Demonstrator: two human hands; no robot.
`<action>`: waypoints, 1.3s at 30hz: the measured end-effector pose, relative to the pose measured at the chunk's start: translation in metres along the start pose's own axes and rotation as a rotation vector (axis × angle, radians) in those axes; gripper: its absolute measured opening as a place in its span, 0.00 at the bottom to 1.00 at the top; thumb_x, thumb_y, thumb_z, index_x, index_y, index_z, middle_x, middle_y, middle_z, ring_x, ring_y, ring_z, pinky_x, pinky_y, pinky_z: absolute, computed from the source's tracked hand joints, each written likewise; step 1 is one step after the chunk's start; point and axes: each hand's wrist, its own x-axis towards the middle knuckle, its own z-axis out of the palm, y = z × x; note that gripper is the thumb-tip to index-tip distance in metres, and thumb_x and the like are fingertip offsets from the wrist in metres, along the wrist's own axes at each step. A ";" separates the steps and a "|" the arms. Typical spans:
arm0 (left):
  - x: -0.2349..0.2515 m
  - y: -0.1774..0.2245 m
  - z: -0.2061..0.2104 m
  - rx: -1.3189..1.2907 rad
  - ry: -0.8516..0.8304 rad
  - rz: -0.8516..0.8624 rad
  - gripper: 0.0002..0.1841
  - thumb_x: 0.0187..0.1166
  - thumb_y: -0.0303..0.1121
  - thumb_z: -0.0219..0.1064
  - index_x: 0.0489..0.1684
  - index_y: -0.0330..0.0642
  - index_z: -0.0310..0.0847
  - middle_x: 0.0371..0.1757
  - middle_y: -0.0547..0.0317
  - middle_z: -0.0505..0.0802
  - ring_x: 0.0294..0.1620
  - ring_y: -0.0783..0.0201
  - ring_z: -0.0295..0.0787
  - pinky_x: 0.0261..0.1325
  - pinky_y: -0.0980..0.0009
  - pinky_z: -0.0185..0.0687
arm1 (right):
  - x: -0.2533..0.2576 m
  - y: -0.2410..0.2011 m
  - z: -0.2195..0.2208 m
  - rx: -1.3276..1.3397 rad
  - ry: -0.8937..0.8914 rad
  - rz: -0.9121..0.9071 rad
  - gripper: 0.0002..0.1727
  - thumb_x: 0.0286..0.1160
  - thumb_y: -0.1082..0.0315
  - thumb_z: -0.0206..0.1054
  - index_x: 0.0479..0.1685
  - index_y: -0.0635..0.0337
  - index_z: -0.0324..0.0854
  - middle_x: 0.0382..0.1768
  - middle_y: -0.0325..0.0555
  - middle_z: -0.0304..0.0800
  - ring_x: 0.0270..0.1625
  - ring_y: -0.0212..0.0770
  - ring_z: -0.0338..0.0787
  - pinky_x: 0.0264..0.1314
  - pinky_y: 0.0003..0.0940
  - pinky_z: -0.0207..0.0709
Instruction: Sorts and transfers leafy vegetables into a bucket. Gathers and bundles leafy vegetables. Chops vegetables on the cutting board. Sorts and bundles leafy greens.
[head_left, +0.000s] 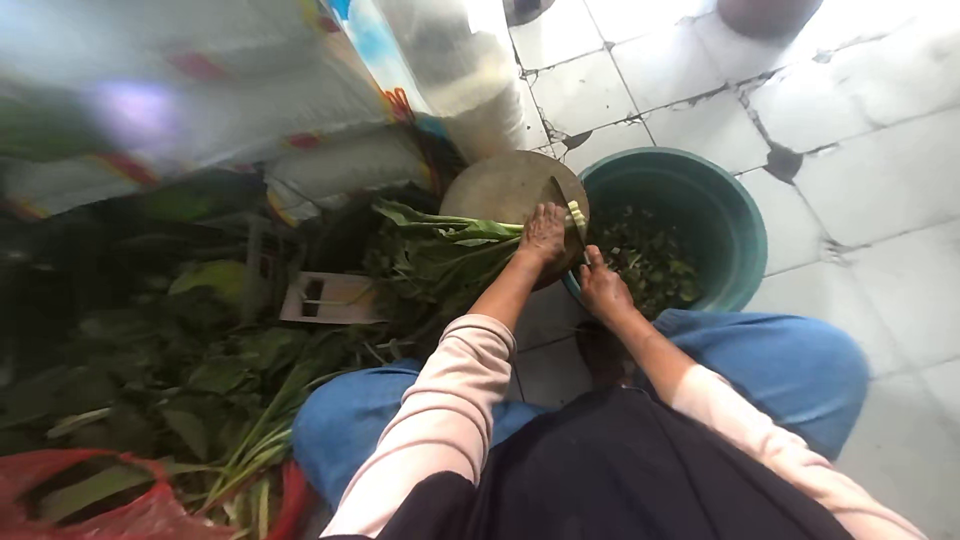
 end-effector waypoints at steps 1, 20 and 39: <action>-0.001 0.001 0.000 0.003 -0.006 0.007 0.32 0.74 0.27 0.70 0.80 0.27 0.66 0.80 0.32 0.75 0.85 0.35 0.65 0.82 0.45 0.66 | 0.006 -0.001 0.005 0.029 0.015 0.006 0.31 0.97 0.54 0.43 0.96 0.44 0.46 0.52 0.65 0.93 0.56 0.68 0.93 0.58 0.65 0.83; -0.032 -0.028 0.017 -0.079 0.165 -0.097 0.26 0.87 0.31 0.59 0.85 0.33 0.67 0.81 0.35 0.79 0.86 0.38 0.68 0.91 0.39 0.47 | -0.065 0.000 -0.027 -0.130 -0.084 0.026 0.31 0.97 0.51 0.43 0.97 0.36 0.46 0.54 0.60 0.93 0.58 0.62 0.93 0.63 0.60 0.82; -0.008 -0.006 0.020 -0.025 0.240 0.002 0.25 0.83 0.24 0.59 0.79 0.25 0.70 0.77 0.30 0.80 0.83 0.36 0.72 0.84 0.45 0.64 | -0.030 0.032 0.000 0.175 0.140 0.006 0.30 0.97 0.54 0.45 0.95 0.50 0.51 0.48 0.65 0.92 0.50 0.64 0.93 0.59 0.62 0.83</action>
